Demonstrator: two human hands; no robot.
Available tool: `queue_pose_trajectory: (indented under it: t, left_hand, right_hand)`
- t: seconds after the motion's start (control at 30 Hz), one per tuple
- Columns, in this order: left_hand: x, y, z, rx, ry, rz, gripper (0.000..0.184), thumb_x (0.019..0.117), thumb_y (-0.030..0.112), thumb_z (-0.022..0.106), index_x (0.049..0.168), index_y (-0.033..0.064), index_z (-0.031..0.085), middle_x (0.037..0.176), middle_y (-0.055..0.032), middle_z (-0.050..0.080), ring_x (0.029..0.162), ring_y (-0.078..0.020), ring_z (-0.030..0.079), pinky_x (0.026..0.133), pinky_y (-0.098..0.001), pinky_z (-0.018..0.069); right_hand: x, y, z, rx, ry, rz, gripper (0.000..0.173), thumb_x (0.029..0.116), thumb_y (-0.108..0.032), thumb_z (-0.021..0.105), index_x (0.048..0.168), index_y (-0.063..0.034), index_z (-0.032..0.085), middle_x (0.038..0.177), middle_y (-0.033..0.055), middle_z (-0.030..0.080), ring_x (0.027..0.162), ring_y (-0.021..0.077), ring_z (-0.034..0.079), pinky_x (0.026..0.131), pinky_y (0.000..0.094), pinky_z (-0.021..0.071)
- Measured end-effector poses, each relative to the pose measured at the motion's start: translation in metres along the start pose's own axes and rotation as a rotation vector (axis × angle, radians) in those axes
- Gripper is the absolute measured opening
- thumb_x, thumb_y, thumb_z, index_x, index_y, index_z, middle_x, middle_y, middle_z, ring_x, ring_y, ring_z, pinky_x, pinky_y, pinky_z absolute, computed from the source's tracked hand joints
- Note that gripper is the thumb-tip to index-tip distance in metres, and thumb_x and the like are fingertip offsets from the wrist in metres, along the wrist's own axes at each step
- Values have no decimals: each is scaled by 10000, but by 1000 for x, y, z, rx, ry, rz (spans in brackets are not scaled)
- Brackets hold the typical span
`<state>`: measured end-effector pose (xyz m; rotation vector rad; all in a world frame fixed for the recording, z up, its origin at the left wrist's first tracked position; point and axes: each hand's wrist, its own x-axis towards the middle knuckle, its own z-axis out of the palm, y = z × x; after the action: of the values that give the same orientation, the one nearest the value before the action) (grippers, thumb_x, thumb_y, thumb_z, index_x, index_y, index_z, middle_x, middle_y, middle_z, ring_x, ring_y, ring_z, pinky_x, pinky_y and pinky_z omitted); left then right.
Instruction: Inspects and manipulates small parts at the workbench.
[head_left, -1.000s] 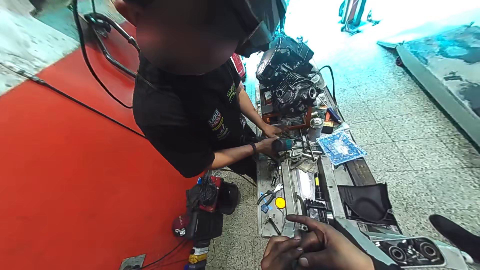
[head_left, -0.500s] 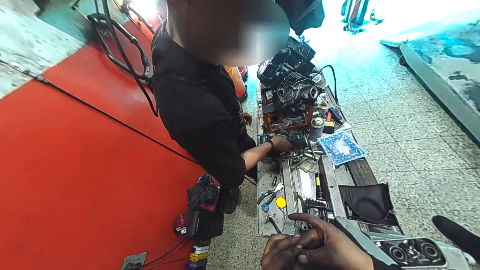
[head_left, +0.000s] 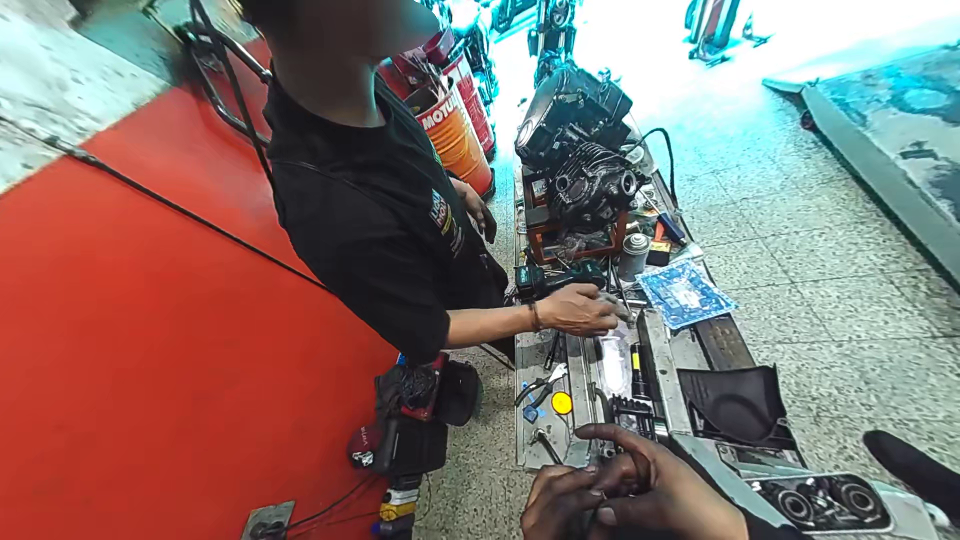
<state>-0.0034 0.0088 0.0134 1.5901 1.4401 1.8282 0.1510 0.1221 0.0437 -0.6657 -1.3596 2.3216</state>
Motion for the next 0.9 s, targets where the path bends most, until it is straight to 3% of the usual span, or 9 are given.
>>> queue_pose_trajectory:
  t: [0.9]
  left_hand:
    - [1, 2, 0, 30, -4, 9, 101, 865, 114, 796, 944, 56, 769, 1084, -90, 765, 1045, -207, 705, 936, -333, 588]
  right_hand:
    - [2, 5, -5, -14, -37, -18, 819, 747, -32, 880, 1465, -146, 502, 847, 86, 757, 749, 206, 745, 761, 374, 643]
